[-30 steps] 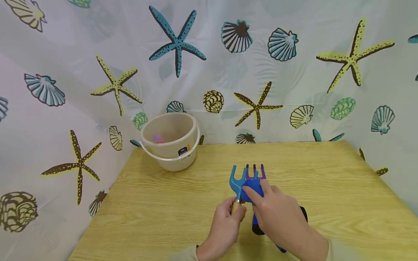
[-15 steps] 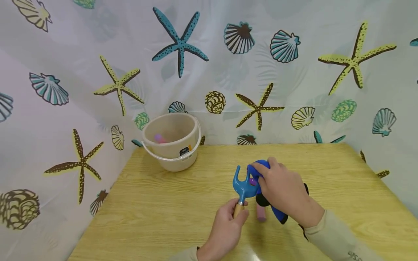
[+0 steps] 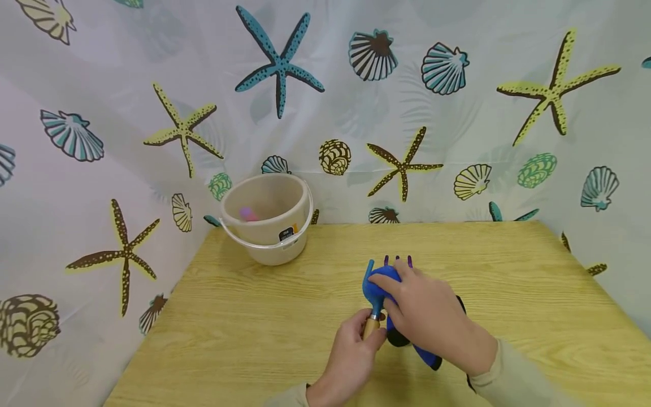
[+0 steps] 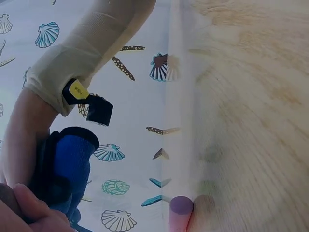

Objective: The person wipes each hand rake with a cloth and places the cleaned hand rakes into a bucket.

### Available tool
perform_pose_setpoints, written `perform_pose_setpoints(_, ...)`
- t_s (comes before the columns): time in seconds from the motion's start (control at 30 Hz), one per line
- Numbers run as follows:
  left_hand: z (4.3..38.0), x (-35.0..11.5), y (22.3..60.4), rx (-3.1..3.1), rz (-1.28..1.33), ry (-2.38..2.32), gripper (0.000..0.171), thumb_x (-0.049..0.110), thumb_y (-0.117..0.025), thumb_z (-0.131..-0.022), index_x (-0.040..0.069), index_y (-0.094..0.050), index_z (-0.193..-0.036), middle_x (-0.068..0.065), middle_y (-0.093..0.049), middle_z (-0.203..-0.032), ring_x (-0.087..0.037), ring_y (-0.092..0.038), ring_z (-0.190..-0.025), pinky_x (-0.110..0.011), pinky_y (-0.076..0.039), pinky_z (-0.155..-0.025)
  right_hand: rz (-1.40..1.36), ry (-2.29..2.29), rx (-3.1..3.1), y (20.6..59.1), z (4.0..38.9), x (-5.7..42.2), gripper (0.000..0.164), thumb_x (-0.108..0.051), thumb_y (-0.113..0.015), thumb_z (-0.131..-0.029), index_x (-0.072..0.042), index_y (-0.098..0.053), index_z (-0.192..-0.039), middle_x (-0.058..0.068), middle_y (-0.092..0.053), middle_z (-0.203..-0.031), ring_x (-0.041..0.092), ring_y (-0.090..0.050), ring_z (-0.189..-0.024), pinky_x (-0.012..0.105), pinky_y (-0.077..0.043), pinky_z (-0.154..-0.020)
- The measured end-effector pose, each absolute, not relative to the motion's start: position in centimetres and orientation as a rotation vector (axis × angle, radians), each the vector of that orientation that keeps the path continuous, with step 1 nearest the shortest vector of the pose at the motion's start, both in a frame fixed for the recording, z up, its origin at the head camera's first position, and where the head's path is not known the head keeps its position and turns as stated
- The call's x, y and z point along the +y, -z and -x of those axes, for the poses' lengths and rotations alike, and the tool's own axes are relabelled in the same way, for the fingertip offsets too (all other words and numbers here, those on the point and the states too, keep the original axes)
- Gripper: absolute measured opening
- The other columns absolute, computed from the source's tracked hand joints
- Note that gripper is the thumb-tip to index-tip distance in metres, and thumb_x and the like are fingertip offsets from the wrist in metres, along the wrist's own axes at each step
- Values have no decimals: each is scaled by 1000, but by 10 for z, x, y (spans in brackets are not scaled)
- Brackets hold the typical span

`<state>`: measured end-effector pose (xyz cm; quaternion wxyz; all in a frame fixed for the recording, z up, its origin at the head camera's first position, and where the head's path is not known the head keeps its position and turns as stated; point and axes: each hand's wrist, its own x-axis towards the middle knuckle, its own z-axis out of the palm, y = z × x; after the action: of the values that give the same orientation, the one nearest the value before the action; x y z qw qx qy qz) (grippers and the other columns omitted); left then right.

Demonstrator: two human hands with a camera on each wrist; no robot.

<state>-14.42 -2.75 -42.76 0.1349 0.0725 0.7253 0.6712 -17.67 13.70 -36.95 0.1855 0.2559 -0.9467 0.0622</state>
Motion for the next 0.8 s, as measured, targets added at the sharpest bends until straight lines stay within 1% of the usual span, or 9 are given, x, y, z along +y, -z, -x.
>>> perform_pose_setpoints(0.07, 144, -27, 427, 2095, -208, -1943, 28, 18, -60, -96, 4, -63, -121, -2, -52, -80, -14, -44, -66, -23, -37, -54, -671, -192, -2713, 366, 187, 141, 32, -26, -69, -91, -22, -72, -123, 17, -67, -115, 25, -69, -75, 26, -45, -42)
perform_pose_setpoints(0.13, 142, -26, 427, 2083, -207, -1936, 29, 17, -61, -96, 3, -63, -120, -2, -52, -83, -14, -46, -69, -23, -38, -56, -639, -212, -2785, 361, 199, 146, 30, -26, -67, -93, -20, -73, -122, 13, -65, -105, 18, -61, -67, 28, -45, -45)
perform_pose_setpoints(0.2, 142, -25, 427, 2069, -193, -1921, 29, 18, -62, -96, 3, -63, -120, -2, -53, -84, -15, -47, -72, -24, -39, -58, -628, -259, -2881, 357, 211, 151, 30, -26, -64, -95, -19, -73, -123, 10, -64, -100, 16, -54, -64, 29, -44, -48)
perform_pose_setpoints(0.33, 141, -24, 427, 2067, -177, -1904, 28, 18, -61, -96, 3, -64, -120, -3, -54, -85, -15, -48, -73, -24, -41, -60, -638, -429, -3077, 350, 233, 161, 33, -28, -58, -98, -18, -71, -126, 7, -68, -105, 18, -53, -70, 30, -41, -57)
perform_pose_setpoints(0.4, 140, -24, 427, 2055, -169, -1897, 28, 17, -61, -97, 3, -64, -121, -3, -54, -85, -15, -47, -72, -25, -40, -60, -650, -502, -3142, 348, 241, 166, 33, -28, -56, -98, -18, -72, -126, 8, -70, -111, 19, -57, -78, 31, -43, -64)
perform_pose_setpoints(0.57, 139, -24, 428, 2053, -169, -1896, 30, 17, -62, -97, 2, -64, -122, -2, -54, -84, -14, -47, -71, -24, -40, -59, -642, -589, -3223, 350, 253, 174, 35, -28, -54, -98, -13, -72, -124, 13, -71, -119, 23, -62, -91, 36, -49, -74)
perform_pose_setpoints(0.67, 138, -24, 427, 2083, -169, -1905, 30, 19, -62, -96, 4, -65, -122, -1, -52, -81, -14, -45, -68, -23, -38, -56, -575, -615, -3190, 354, 252, 175, 38, -29, -53, -99, -12, -68, -130, 16, -69, -120, 24, -62, -88, 36, -50, -70)
perform_pose_setpoints(0.8, 140, -26, 424, 2101, -184, -1909, 28, 20, -61, -97, 7, -64, -121, -1, -49, -79, -13, -42, -64, -22, -35, -52, -587, -657, -3001, 355, 245, 173, 36, -28, -52, -101, -20, -67, -133, 10, -68, -118, 20, -60, -82, 33, -48, -65)
